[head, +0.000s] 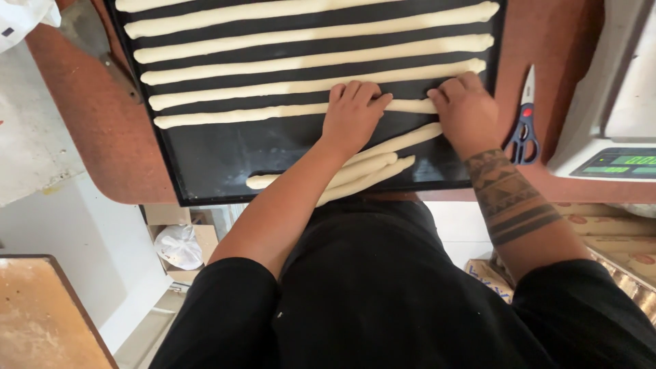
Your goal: The person places long strips of dough onto a black baking tray, arranging them in parallel rows and pressing the ends.
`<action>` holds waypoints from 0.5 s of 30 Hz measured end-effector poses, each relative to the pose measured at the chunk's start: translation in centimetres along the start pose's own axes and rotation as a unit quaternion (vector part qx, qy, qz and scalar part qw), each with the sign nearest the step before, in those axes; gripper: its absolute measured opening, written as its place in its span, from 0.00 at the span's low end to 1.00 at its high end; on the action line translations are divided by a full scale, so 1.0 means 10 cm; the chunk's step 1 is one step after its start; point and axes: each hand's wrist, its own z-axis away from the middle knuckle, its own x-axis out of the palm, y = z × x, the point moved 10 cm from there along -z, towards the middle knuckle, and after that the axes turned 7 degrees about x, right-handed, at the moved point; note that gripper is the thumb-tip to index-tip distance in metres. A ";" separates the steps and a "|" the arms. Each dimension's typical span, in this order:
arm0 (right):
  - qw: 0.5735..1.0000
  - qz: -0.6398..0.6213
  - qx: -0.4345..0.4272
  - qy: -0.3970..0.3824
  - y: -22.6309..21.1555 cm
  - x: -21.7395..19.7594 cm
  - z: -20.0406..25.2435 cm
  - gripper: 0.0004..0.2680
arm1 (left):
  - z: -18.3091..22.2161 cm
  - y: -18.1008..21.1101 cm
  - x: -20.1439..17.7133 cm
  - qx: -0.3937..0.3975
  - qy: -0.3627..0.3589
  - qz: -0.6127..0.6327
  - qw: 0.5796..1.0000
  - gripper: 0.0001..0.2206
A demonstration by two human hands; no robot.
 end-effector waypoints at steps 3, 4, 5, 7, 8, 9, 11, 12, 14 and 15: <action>0.998 -0.024 -0.050 0.008 -0.07 -0.08 0.10 0.09 | -0.07 0.05 0.06 -0.002 0.000 -0.009 1.000 0.11; 0.994 -0.061 -0.087 0.004 -0.12 -0.09 0.16 0.07 | -0.09 0.07 0.06 0.000 0.004 -0.015 1.000 0.09; 0.994 -0.062 -0.087 0.004 -0.13 -0.21 0.16 0.07 | -0.10 0.09 0.06 -0.001 0.003 -0.016 1.000 0.09; 0.986 -0.110 -0.107 -0.073 -0.20 -0.33 0.19 0.15 | -0.10 0.15 0.16 0.003 -0.044 -0.010 0.999 0.17; 0.985 -0.110 -0.107 -0.074 -0.15 -0.28 0.18 0.15 | -0.12 0.16 0.19 0.002 -0.045 -0.009 0.999 0.17; 0.986 -0.092 -0.119 -0.075 -0.13 -0.21 0.15 0.13 | -0.14 0.18 0.19 0.007 -0.027 -0.011 1.000 0.13; 0.985 -0.076 -0.131 -0.077 0.03 -0.16 0.06 0.12 | -0.21 0.21 0.19 0.011 -0.010 -0.014 1.000 0.09; 0.986 -0.081 -0.143 -0.030 0.14 -0.26 -0.02 0.10 | -0.25 0.24 0.18 0.017 -0.002 -0.009 1.000 0.07; 0.984 -0.086 -0.153 0.014 0.36 -0.37 -0.04 0.08 | -0.31 0.31 0.18 0.021 0.002 -0.002 1.000 0.05; 0.989 -0.032 -0.142 0.035 0.48 -0.40 -0.03 0.07 | -0.37 0.34 0.13 0.020 0.024 -0.007 0.999 0.03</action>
